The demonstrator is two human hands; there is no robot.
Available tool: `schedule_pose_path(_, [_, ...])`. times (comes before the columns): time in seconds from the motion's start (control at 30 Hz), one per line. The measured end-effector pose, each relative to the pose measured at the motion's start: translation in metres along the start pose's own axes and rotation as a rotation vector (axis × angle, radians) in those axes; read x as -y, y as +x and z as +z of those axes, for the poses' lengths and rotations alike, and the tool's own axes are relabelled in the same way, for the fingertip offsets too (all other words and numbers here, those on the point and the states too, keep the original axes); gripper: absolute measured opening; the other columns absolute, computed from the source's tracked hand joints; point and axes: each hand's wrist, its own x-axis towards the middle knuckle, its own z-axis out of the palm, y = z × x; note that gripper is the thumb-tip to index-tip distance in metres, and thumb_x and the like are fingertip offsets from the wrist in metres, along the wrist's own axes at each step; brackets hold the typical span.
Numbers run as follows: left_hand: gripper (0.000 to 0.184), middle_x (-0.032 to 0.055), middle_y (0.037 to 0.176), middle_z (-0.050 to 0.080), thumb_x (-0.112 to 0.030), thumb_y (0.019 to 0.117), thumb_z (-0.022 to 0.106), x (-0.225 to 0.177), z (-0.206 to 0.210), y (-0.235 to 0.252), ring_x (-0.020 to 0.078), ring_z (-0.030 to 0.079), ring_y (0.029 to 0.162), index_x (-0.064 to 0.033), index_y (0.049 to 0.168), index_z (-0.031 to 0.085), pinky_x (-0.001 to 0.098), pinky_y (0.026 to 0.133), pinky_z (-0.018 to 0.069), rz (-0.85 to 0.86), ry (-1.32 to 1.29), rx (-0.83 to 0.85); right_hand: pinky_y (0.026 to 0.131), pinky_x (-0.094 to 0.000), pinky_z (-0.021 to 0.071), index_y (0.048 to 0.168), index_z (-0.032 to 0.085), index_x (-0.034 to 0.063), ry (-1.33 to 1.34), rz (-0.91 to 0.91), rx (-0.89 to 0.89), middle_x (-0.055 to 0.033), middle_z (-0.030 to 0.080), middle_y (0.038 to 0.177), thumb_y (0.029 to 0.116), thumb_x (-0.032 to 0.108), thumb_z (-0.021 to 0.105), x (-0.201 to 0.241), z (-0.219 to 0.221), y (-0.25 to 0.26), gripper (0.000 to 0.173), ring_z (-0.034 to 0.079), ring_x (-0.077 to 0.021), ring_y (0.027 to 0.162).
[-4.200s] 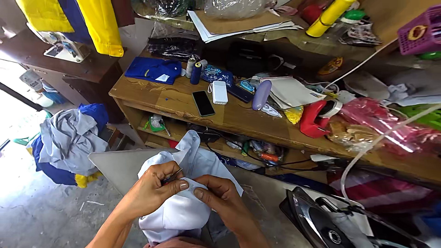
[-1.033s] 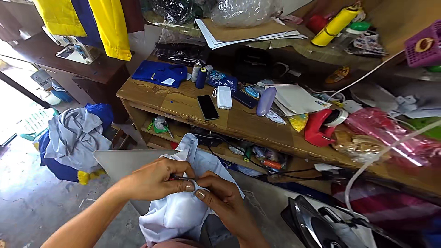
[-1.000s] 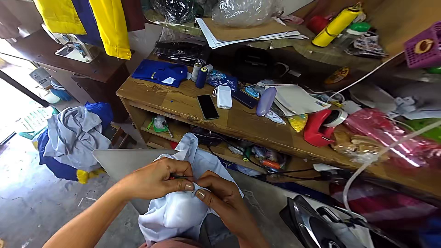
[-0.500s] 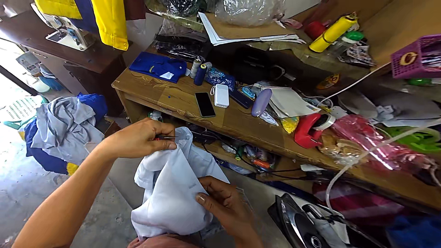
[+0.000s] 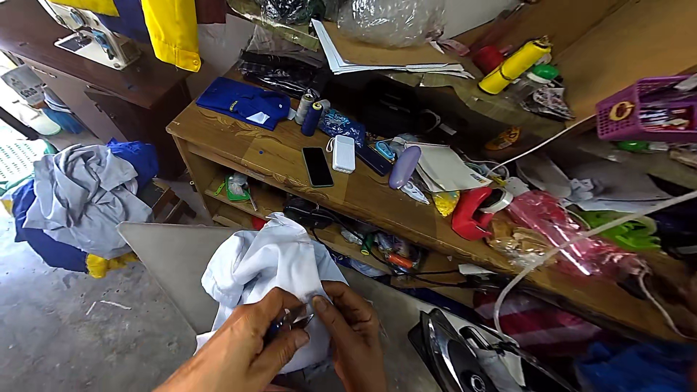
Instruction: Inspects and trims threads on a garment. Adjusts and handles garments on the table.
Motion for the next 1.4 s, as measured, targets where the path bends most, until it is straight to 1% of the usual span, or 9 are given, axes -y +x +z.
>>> schedule_pose_path(0.2, [0.026,0.0001,0.077,0.061,-0.029,0.1057,0.056,0.003,0.008,-0.006,0.0035,0.057,0.057,-0.0066,0.119,0.060,0.0200,0.052,0.0513,-0.022,0.071,-0.084,0.075,-0.0228,0.0602,0.105,0.074,0.0011,0.013,-0.014,0.012,-0.0035,0.074,0.091,0.0957,0.005,0.066,0.000,0.004,0.001,0.013,0.070,-0.0059,0.081])
schedule_pose_path(0.4, [0.025,-0.0009,0.078,0.061,-0.029,0.1063,0.055,0.002,0.007,-0.006,0.0025,0.057,0.057,-0.0075,0.118,0.060,0.0189,0.052,0.0511,-0.015,0.073,-0.082,0.077,-0.0226,0.0597,0.107,0.074,0.0019,0.003,-0.036,0.039,-0.0030,0.074,0.094,0.0967,0.006,0.065,0.000,0.004,0.001,0.014,0.070,-0.0055,0.083])
schedule_pose_path(0.77, [0.026,-0.0012,0.077,0.061,-0.030,0.1060,0.055,0.003,0.006,-0.006,0.0026,0.057,0.057,-0.0083,0.120,0.060,0.0192,0.052,0.0514,-0.042,0.082,-0.064,0.077,-0.0221,0.0595,0.107,0.074,0.0025,-0.006,-0.057,0.055,-0.0024,0.074,0.094,0.0965,0.007,0.066,-0.001,0.004,0.002,0.014,0.070,-0.0051,0.084])
schedule_pose_path(0.9, [0.025,-0.0022,0.075,0.059,-0.029,0.1061,0.055,0.002,0.005,-0.007,0.0031,0.056,0.055,-0.0091,0.120,0.060,0.0196,0.050,0.0512,-0.097,-0.015,-0.053,0.075,-0.0208,0.0583,0.105,0.074,0.0036,-0.002,-0.058,0.069,-0.0010,0.072,0.092,0.0979,0.010,0.065,-0.004,0.003,0.002,0.013,0.068,-0.0040,0.082])
schedule_pose_path(0.97, [0.023,-0.0033,0.073,0.057,-0.027,0.1063,0.055,0.002,0.004,-0.006,0.0028,0.055,0.054,-0.0091,0.120,0.061,0.0186,0.049,0.0497,-0.135,-0.123,-0.035,0.074,-0.0199,0.0570,0.104,0.074,0.0040,-0.023,-0.071,0.067,-0.0004,0.070,0.089,0.0982,0.012,0.065,-0.007,0.004,0.002,0.013,0.065,-0.0035,0.081])
schedule_pose_path(1.1, [0.021,-0.0056,0.071,0.057,-0.025,0.1075,0.053,0.006,0.005,-0.005,0.0011,0.053,0.052,-0.0079,0.117,0.063,0.0154,0.046,0.0452,-0.156,-0.382,-0.035,0.075,-0.0188,0.0539,0.101,0.075,0.0067,-0.086,-0.092,0.061,0.0008,0.067,0.087,0.0981,0.017,0.066,-0.011,0.004,0.001,0.014,0.063,-0.0037,0.083])
schedule_pose_path(1.17, [0.021,-0.0056,0.070,0.057,-0.023,0.1074,0.054,0.009,0.008,-0.006,0.0007,0.052,0.052,-0.0073,0.115,0.065,0.0155,0.046,0.0446,-0.126,-0.356,-0.078,0.076,-0.0192,0.0541,0.101,0.075,0.0071,-0.091,-0.103,0.057,0.0007,0.068,0.087,0.0983,0.017,0.066,-0.013,0.005,0.001,0.014,0.063,-0.0040,0.084])
schedule_pose_path(1.23, [0.021,-0.0054,0.070,0.058,-0.023,0.1066,0.055,0.011,0.010,-0.007,0.0005,0.053,0.054,-0.0070,0.114,0.066,0.0156,0.048,0.0462,-0.099,-0.273,-0.116,0.076,-0.0192,0.0554,0.101,0.074,0.0065,-0.109,-0.118,0.052,0.0003,0.069,0.088,0.0983,0.015,0.065,-0.013,0.006,0.000,0.013,0.065,-0.0040,0.083])
schedule_pose_path(1.4, [0.022,-0.0063,0.069,0.059,-0.025,0.1066,0.055,0.015,0.008,-0.009,-0.0006,0.054,0.054,-0.0081,0.113,0.068,0.0147,0.049,0.0465,-0.088,-0.188,-0.128,0.070,-0.0181,0.0570,0.098,0.073,0.0029,-0.166,-0.125,0.056,-0.0008,0.069,0.085,0.0976,0.011,0.065,-0.009,0.007,0.001,0.011,0.066,-0.0039,0.077])
